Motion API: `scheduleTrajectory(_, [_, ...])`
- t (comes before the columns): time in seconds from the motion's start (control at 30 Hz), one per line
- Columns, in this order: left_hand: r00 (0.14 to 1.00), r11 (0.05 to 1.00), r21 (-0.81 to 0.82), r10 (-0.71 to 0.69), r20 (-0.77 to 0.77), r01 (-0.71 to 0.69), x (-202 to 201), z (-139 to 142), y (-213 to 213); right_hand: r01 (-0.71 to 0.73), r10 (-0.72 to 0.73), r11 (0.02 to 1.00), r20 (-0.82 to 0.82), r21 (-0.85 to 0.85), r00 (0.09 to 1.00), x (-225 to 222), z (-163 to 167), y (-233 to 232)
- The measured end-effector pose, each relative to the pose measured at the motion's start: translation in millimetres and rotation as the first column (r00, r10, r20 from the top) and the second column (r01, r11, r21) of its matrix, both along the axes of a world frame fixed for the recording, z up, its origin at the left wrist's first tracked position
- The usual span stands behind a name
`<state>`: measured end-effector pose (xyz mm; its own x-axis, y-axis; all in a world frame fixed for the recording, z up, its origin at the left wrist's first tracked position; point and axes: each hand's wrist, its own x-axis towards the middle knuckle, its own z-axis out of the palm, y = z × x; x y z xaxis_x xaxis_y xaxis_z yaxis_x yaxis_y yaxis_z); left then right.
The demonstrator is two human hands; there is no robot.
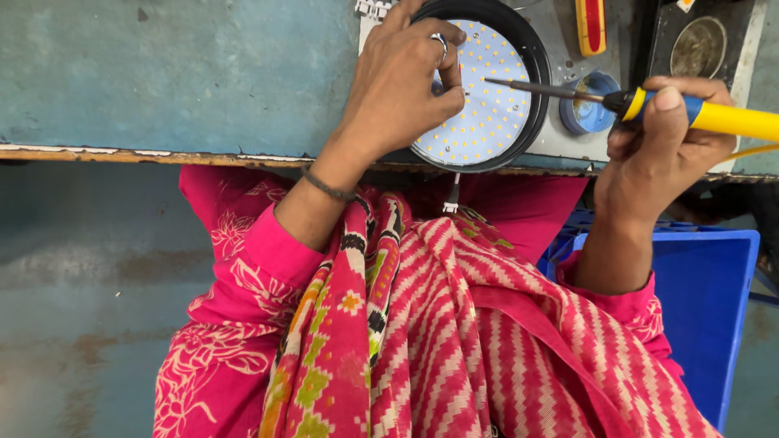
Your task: The person solders wires onto round LED panel light boards at a workbench, holding the board steady with one hand while applying a soldering iron to the connection points with the other, occasionally dipping the iron or wire into a small blue cup before continuing on the next board.
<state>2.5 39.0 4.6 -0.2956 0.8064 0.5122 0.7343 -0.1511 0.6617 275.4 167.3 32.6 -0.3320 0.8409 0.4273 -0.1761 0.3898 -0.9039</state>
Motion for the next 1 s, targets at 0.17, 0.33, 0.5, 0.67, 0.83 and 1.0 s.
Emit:
scheduleTrajectory(0.17, [1.000, 1.000, -0.019, -0.008, 0.018, 0.009, -4, -6, 4, 0.014, -0.014, 1.000, -0.097, -0.002, 0.995, -1, -5, 8])
scheduleTrajectory(0.33, [0.999, 0.999, -0.023, -0.026, -0.021, 0.025, -1, -11, 5, 0.047, -0.047, 0.999, -0.089, -0.006, 0.995, 3, -6, 9])
scheduleTrajectory(0.5, [0.999, 0.999, -0.036, -0.023, -0.027, 0.022, -3, -14, 2, 0.045, -0.044, 0.999, -0.094, 0.015, 0.995, 5, -12, 1])
scheduleTrajectory(0.67, [1.000, 0.997, -0.079, 0.005, -0.019, -0.006, -1, -14, -7, 0.034, -0.033, 0.999, -0.031, 0.035, 0.999, 5, -18, -13])
scheduleTrajectory(0.83, [1.000, 0.997, -0.075, -0.009, -0.020, 0.008, 4, -6, -14, 0.030, -0.033, 0.998, 0.060, 0.047, 0.998, 2, -10, -23])
scheduleTrajectory(1.0, [1.000, 0.996, -0.094, -0.002, -0.023, -0.001, 9, 4, -17, 0.037, -0.041, 0.999, 0.139, 0.033, 0.989, 1, 3, -27])
